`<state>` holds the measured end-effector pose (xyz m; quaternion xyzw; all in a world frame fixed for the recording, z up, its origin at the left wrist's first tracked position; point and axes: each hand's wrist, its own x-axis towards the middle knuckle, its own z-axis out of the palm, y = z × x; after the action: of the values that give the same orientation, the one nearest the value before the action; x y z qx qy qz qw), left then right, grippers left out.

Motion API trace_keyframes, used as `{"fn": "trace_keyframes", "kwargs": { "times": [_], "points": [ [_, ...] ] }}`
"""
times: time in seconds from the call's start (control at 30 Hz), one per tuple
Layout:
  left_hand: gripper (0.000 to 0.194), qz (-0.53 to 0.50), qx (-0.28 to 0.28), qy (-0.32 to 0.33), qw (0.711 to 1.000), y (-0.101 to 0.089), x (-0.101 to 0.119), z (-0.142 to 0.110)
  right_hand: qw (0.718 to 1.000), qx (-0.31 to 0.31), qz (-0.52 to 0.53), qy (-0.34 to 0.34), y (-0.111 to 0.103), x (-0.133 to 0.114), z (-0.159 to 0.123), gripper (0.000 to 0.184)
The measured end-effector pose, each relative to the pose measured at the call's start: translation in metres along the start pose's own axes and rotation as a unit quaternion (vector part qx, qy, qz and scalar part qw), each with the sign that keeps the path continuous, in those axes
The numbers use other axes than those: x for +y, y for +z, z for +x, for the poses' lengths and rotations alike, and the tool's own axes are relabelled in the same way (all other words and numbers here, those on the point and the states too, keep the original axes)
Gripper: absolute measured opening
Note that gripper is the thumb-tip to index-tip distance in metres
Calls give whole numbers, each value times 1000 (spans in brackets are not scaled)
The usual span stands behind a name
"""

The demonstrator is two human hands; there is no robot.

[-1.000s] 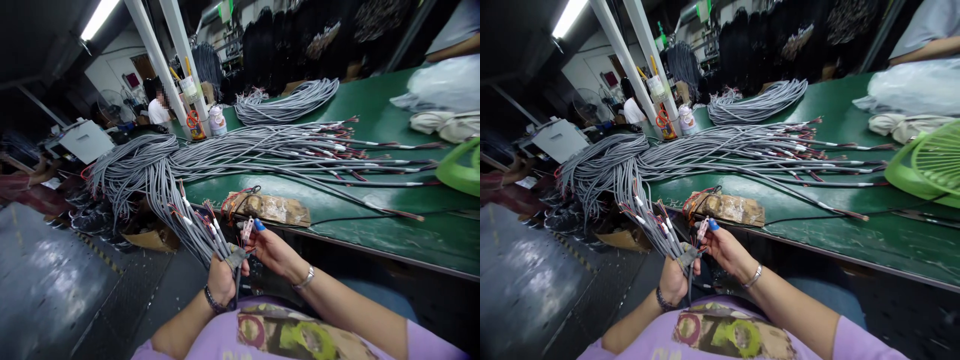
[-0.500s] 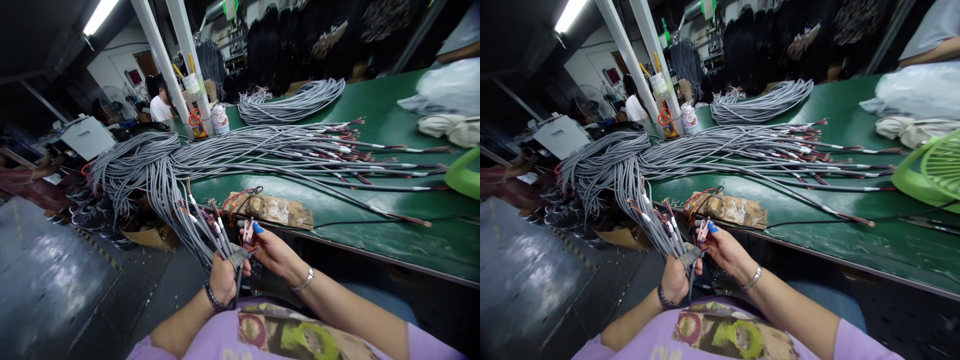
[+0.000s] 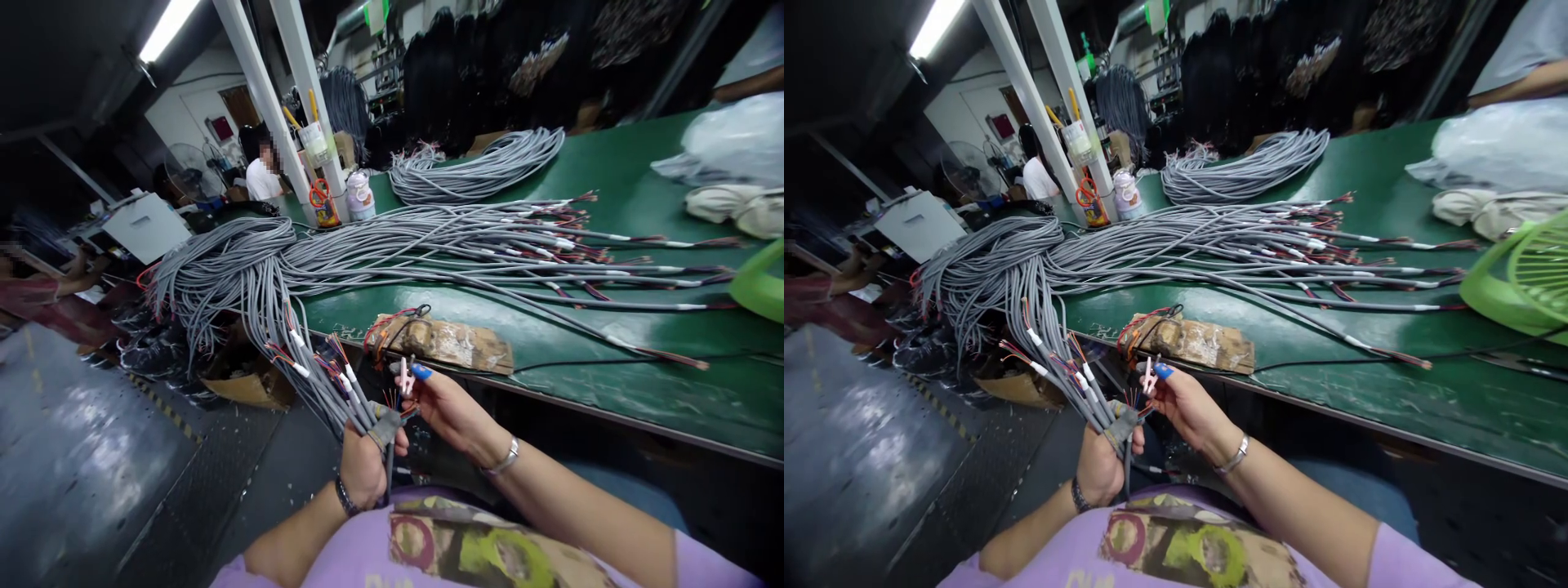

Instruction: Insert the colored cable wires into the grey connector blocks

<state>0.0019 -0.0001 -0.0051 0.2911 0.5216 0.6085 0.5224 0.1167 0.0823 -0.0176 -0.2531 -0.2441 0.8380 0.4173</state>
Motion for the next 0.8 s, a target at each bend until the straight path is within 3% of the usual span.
{"fn": "trace_keyframes", "kwargs": {
  "times": [0.23,0.43,0.8],
  "points": [
    [29,12,9,1,1000,10,0,6,1000,-20,6,-3,0,3,4,36],
    [32,14,8,1,1000,10,-2,6,999,5,49,25,2,3,10,31],
    [30,25,17,-12,999,8,-5,4,997,33,73,14,1,9,12,29]
  ]
}}
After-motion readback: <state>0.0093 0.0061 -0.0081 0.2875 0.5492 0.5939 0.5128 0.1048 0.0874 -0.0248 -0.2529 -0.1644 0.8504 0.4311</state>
